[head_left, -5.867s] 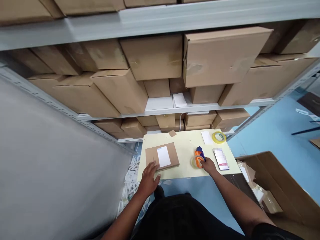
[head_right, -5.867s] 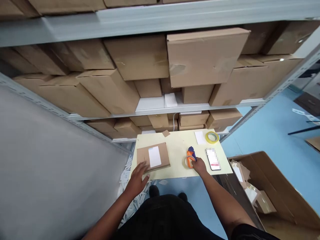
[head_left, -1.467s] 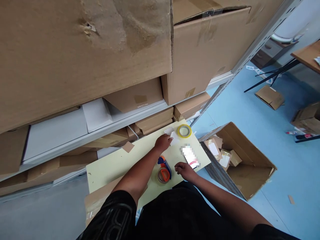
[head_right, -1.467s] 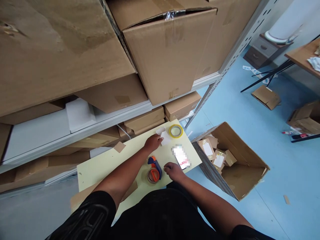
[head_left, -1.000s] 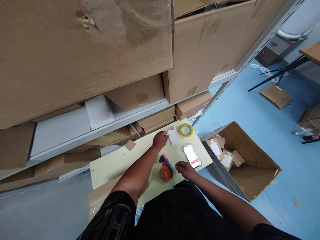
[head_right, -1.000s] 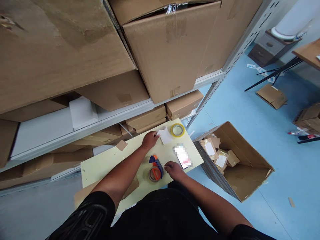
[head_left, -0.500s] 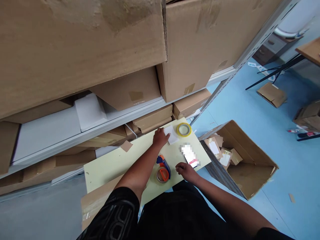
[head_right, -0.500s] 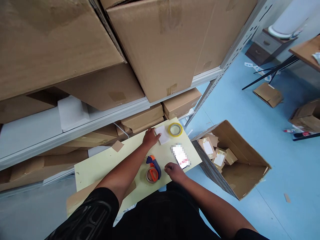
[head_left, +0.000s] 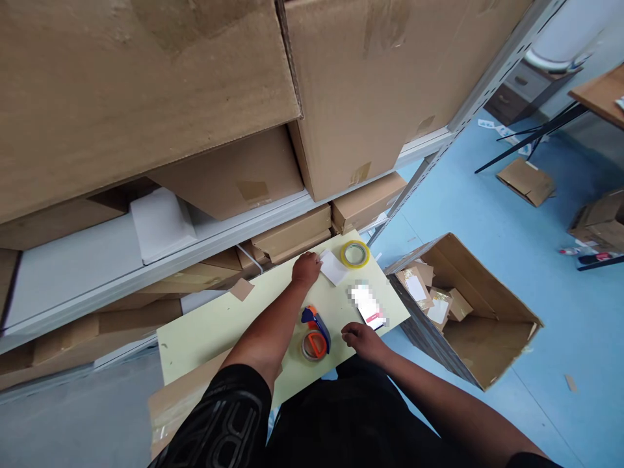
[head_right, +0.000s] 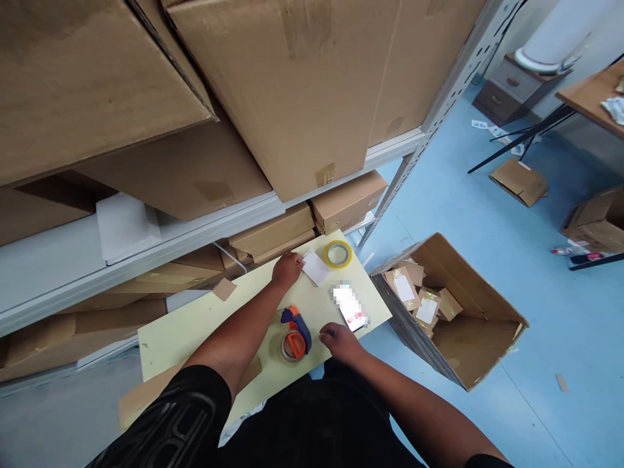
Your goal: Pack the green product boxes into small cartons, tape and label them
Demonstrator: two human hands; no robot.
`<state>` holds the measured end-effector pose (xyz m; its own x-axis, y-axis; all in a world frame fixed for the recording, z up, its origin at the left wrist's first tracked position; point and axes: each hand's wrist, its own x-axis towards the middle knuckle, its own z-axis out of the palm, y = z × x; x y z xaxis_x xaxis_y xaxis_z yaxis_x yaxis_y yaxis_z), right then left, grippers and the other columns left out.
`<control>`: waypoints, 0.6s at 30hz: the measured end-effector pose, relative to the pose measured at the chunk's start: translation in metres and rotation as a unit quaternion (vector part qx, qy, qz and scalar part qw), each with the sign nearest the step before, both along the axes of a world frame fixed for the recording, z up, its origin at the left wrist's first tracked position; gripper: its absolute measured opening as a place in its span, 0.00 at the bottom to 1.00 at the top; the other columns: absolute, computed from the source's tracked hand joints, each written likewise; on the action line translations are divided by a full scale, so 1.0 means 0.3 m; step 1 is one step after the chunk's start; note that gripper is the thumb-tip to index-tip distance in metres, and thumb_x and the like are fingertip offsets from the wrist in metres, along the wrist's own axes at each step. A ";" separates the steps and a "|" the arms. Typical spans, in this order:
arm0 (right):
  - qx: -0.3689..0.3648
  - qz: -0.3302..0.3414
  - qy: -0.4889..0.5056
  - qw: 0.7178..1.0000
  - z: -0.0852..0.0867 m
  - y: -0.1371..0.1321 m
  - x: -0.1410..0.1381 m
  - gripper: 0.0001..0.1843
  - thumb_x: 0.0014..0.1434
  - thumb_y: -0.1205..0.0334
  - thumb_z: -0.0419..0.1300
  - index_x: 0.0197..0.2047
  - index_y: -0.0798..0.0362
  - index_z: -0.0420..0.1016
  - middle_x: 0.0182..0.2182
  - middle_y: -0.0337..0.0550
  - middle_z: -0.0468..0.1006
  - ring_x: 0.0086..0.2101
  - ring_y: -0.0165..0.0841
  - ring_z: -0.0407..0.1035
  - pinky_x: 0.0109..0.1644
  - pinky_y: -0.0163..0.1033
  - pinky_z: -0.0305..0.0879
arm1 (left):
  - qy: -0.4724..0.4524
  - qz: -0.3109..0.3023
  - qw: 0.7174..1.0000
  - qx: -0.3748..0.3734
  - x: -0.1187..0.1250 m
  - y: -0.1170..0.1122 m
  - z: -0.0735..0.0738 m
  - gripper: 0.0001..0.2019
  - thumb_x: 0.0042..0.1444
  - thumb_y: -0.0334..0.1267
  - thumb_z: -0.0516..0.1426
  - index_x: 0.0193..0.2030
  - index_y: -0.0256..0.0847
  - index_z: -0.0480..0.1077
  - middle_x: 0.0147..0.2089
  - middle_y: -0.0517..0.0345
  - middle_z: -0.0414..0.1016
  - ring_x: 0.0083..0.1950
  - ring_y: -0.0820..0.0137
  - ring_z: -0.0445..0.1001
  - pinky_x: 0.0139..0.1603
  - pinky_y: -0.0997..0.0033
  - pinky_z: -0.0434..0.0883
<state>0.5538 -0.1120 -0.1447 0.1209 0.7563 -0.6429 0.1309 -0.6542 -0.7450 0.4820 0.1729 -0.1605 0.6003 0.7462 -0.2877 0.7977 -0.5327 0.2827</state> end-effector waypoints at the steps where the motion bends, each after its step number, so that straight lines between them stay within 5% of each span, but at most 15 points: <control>1: 0.002 0.001 0.001 1.000 -0.002 0.004 -0.001 0.12 0.61 0.57 0.58 0.42 0.51 0.80 0.34 0.42 0.81 0.37 0.37 0.75 0.42 0.39 0.68 | 0.000 -0.009 1.000 0.006 -0.007 -0.002 0.007 0.08 0.65 0.41 0.58 0.41 0.42 0.77 0.48 0.49 0.78 0.52 0.61 0.75 0.52 0.65 0.70; 11: 0.004 -0.011 0.023 1.000 -0.004 0.039 -0.011 0.13 0.60 0.56 0.58 0.42 0.51 0.80 0.33 0.42 0.81 0.35 0.36 0.75 0.40 0.39 0.67 | -0.032 -0.070 0.996 0.040 -0.054 -0.030 0.097 0.15 0.70 0.35 0.50 0.51 0.42 0.78 0.56 0.48 0.78 0.58 0.60 0.73 0.63 0.62 0.66; 18: 0.022 -0.108 0.013 0.994 -0.012 0.139 0.105 0.15 0.59 0.53 0.58 0.44 0.52 0.80 0.34 0.44 0.82 0.34 0.36 0.76 0.40 0.40 0.69 | -0.077 -0.117 0.990 -0.011 -0.063 -0.120 0.144 0.14 0.69 0.33 0.51 0.53 0.43 0.76 0.56 0.52 0.77 0.57 0.64 0.73 0.60 0.66 0.69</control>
<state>0.5852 -0.0703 -0.1483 0.2681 0.7417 -0.6148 -0.0293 -0.6316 -0.7748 0.4631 0.1369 -0.1171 0.7946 0.5752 -0.1942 0.5990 -0.6905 0.4055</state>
